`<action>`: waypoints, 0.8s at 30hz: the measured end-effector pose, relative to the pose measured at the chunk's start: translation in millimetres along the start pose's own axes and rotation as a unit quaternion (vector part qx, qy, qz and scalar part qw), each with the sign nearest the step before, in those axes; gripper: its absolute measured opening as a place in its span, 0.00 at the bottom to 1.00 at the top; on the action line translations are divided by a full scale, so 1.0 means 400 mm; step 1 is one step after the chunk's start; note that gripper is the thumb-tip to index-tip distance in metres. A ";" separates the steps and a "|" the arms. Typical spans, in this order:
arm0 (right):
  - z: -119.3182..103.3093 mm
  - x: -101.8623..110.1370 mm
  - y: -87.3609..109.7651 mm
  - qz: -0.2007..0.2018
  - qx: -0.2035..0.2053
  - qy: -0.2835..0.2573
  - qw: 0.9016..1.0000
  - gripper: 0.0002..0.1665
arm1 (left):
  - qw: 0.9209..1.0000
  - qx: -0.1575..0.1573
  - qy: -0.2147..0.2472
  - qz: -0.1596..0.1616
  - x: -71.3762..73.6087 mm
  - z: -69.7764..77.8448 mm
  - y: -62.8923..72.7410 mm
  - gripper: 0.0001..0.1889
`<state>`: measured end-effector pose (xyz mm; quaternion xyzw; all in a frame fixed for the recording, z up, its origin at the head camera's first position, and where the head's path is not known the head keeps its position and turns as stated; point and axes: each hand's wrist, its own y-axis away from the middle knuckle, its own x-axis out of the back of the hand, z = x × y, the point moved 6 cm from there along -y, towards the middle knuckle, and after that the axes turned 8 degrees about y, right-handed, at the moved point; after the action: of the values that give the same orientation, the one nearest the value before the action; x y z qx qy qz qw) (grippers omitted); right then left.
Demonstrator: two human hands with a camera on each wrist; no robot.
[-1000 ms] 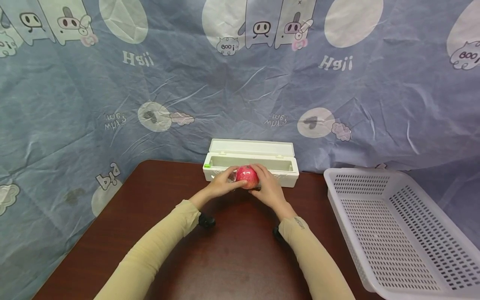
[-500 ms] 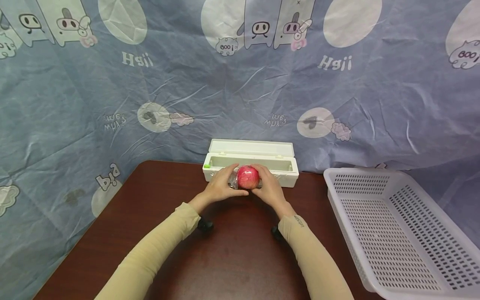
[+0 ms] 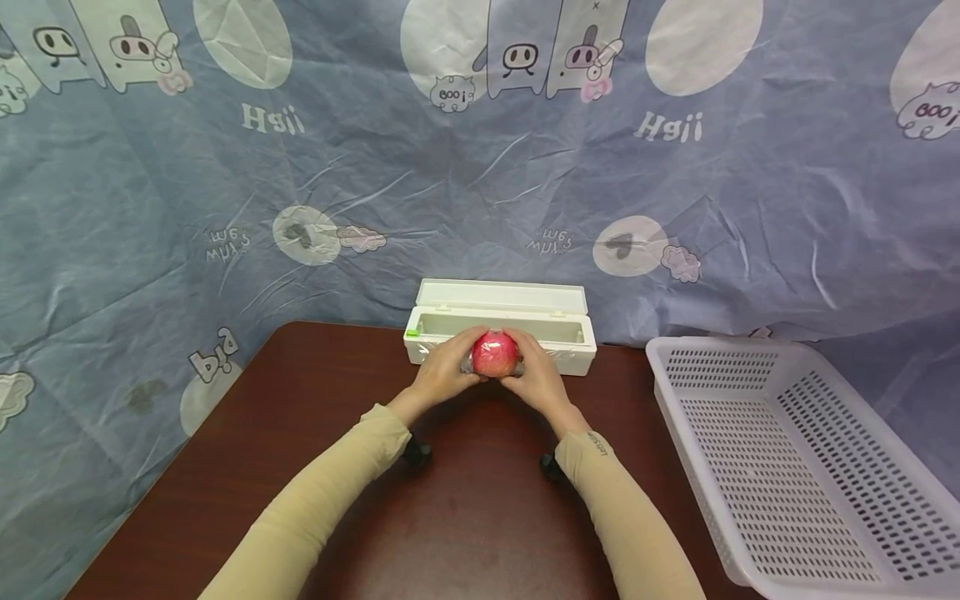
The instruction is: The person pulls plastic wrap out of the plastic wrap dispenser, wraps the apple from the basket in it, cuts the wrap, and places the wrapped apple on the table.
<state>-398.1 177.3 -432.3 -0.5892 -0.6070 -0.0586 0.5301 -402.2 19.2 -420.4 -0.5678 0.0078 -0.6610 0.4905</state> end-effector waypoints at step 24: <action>0.001 0.025 -0.005 -0.002 -0.016 -0.031 0.999 0.49 | 0.994 0.032 0.099 -0.012 0.019 -0.013 -0.014 0.42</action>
<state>-397.3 183.4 -424.3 -0.5977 -0.6236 -0.0511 0.5013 -408.5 14.2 -413.3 -0.4834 0.0280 -0.7200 0.4972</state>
